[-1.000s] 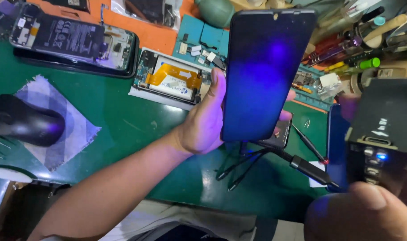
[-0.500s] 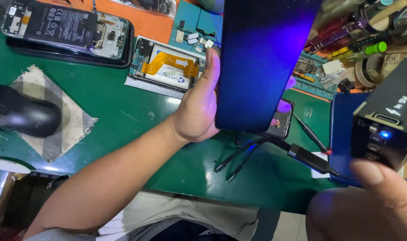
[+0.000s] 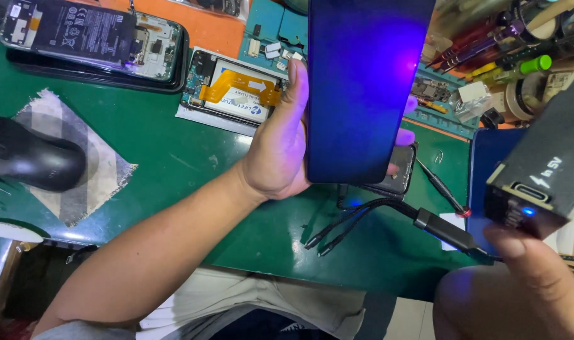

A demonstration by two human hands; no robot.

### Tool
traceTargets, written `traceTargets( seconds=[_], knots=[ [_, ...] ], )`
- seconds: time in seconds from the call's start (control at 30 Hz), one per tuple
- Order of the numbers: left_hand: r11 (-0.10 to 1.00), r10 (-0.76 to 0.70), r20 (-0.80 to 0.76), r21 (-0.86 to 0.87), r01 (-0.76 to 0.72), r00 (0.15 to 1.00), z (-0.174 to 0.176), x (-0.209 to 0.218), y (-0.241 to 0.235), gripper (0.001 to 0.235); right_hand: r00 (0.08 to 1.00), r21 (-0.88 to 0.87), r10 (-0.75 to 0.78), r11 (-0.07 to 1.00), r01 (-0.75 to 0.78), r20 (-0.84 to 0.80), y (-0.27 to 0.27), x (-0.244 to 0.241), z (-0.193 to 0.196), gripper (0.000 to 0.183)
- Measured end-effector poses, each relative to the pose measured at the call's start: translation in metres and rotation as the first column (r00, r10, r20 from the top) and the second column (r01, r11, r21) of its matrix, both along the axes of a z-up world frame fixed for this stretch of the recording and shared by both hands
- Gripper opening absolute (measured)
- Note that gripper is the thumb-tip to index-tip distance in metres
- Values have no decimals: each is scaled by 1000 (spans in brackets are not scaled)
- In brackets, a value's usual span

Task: The person assembles a smartphone by connecting the motherboard to the internal components and closing the device. They then test the screen using a portable power bank and a UV light source to inspect the display.

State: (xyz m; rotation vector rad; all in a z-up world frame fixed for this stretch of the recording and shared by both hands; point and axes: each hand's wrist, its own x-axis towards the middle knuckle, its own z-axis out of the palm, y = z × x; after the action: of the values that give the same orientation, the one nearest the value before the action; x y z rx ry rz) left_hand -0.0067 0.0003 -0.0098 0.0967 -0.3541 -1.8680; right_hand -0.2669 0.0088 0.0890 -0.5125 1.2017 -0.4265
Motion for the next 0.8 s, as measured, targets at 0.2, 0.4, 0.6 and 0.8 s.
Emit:
traceTargets(
  seconds=[0.2,0.4,0.6,0.8],
  knots=[
    [998,27,30,55,-29,999,3,0,1,85,996,-135,-51,990,40,-75,12,29,-18,31],
    [992,60,26,109,-62,998,5,-1,1,80,500,-494,-62,-90,-865,-864,-4,71,20,72],
    [1000,-21,34,-17,22,999,-3,0,1,83,545,-554,-101,164,-816,-832,-15,75,14,59],
    [998,-51,53,-40,54,997,-6,-2,2,82,430,-572,-403,364,-735,-808,30,101,3,74]
  ],
)
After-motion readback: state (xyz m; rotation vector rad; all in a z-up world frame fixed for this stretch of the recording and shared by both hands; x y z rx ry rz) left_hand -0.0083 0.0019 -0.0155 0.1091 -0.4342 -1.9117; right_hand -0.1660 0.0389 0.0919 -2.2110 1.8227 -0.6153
